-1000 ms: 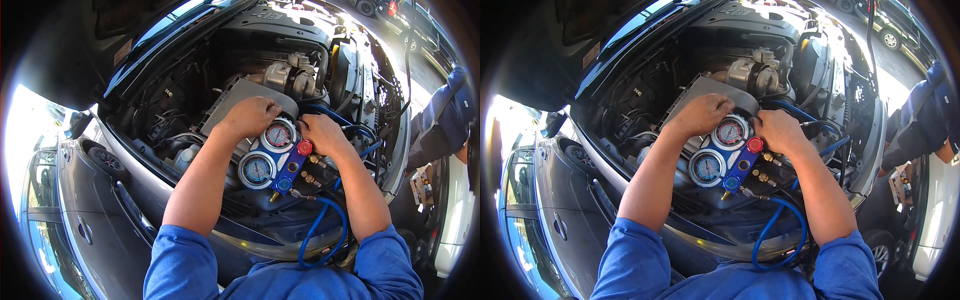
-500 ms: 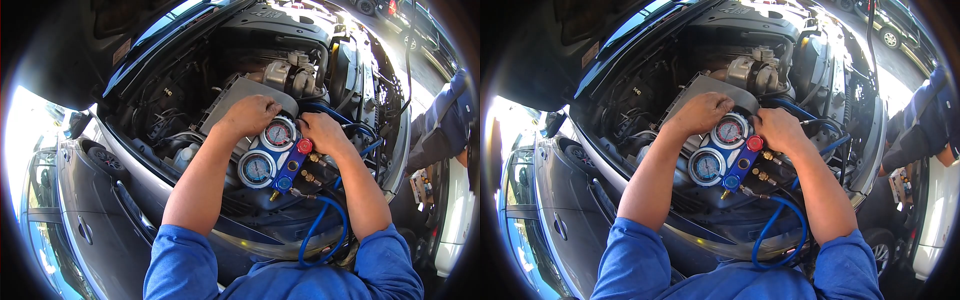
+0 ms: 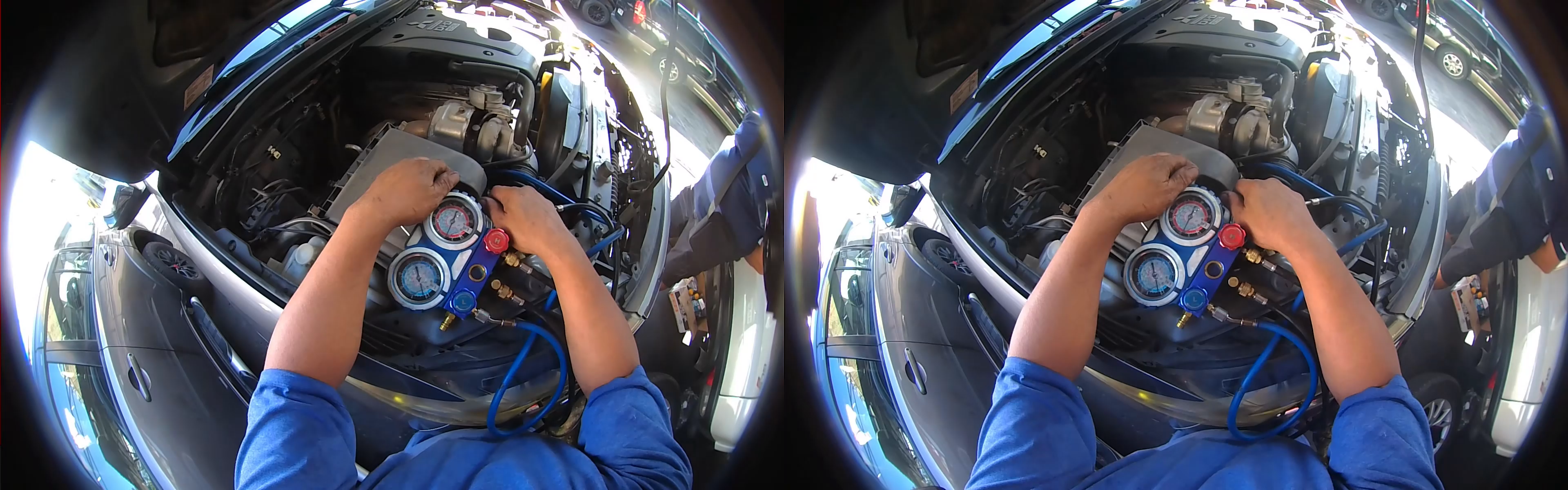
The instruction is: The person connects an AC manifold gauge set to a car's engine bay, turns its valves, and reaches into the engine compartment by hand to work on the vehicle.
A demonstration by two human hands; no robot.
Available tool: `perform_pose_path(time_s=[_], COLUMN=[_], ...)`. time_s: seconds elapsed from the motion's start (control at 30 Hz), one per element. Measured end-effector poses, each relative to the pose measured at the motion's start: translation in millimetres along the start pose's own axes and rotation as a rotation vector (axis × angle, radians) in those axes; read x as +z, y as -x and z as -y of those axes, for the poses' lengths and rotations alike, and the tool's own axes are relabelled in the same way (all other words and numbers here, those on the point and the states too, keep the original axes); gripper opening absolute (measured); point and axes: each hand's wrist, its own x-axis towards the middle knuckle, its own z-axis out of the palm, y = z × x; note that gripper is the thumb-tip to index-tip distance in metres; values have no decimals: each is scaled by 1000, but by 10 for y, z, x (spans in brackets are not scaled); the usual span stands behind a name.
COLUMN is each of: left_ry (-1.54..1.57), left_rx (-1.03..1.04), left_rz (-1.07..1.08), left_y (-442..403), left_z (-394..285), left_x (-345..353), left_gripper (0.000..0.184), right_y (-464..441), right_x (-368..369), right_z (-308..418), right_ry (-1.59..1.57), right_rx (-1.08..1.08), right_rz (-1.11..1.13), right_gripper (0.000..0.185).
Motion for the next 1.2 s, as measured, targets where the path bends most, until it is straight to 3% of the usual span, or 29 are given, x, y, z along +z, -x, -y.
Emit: perform_pose_path(time_s=[0.17, 0.27, 0.37, 0.5, 0.53, 0.6, 0.63, 0.77, 0.97, 1.03, 1.1, 1.2], left_ry=[-16, -131, -178, -265, -274, -291, -302, -351, -319, -368, -388, -368], left_rx=[9, -103, -367, -382, -371, -382, -387, -308, -180, -116, -100, -148], left_rz=[-16, -224, -322, -267, -245, -224, -218, -262, -251, -230, -239, -184], left_y=[-21, -16, 40, 47, 40, 58, 66, 27, 25, 27, 16, -12], left_z=[53, 244, 372, 372, 397, 408, 406, 610, 732, 809, 906, 910], left_x=[14, -78, -267, -239, -231, -197, -192, -91, -107, -119, -108, -138], left_gripper=[40, 38, 38, 45, 49, 50, 51, 53, 50, 48, 47, 48], right_y=[11, -7, -50, -7, 38, 241, 391, 549, 698, 907, 979, 1121], right_x=[-13, -7, -43, -72, -96, -355, -492, -438, -434, -382, -80, 246], right_z=[12, -24, -79, -20, 0, 64, 134, 210, 138, 194, 347, 398], right_ry=[-9, -103, -330, -404, -456, -359, -160, 0, -56, -141, -108, -183], right_rx=[10, 10, 60, -59, -194, -317, -359, -343, -410, -571, -642, -615], right_rz=[2, -84, -293, -422, -468, -210, -134, 37, -106, -178, 71, -198], right_gripper=[36, 36, 36, 26, 23, 31, 35, 43, 43, 37, 30, 25])
